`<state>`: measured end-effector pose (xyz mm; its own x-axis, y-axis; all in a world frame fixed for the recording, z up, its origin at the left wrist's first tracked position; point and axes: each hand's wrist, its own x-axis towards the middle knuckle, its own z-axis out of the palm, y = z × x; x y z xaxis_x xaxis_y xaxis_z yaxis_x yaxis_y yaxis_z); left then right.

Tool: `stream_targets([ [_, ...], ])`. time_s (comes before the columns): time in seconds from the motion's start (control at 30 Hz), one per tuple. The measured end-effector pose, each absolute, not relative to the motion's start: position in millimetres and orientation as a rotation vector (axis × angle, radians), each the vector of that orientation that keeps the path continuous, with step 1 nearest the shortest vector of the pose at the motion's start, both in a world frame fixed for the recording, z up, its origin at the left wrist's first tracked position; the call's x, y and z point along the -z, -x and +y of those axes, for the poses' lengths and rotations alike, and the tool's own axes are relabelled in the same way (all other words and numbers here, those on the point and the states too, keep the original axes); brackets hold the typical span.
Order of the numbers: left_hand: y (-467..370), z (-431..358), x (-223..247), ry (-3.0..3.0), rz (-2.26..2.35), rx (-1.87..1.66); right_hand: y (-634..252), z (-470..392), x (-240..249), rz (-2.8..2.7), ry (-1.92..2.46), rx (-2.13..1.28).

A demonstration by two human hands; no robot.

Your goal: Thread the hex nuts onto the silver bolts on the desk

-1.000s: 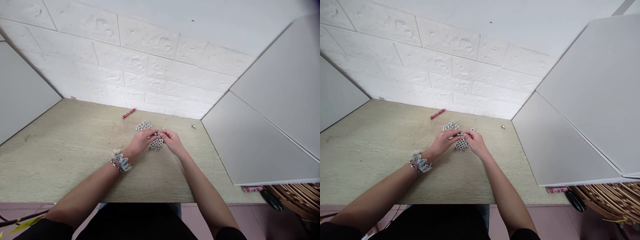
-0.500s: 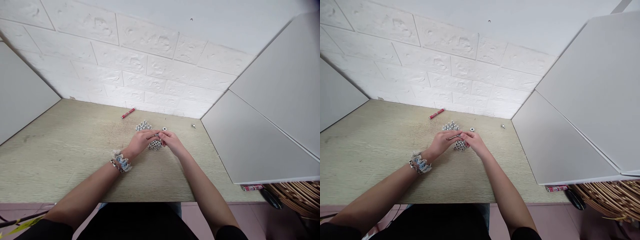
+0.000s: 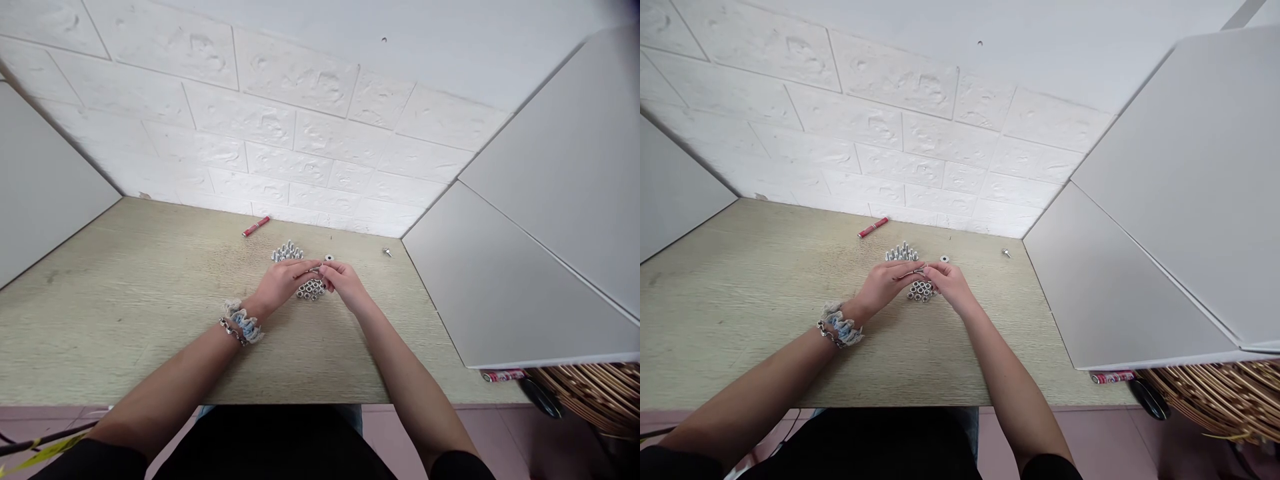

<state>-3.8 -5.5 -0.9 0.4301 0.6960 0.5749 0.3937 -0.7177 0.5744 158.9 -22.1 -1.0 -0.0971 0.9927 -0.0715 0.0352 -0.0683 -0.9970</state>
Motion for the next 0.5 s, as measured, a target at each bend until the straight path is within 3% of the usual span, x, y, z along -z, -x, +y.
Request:
stream_targets([
  [0.27,2,6,-4,-1.424,1.077,-1.218,-170,-11,7,-1.023,1.261,-1.190],
  [0.5,3,16,7,-0.854,0.839,-1.038,-166,-22,6,-1.587,1.476,-0.493],
])
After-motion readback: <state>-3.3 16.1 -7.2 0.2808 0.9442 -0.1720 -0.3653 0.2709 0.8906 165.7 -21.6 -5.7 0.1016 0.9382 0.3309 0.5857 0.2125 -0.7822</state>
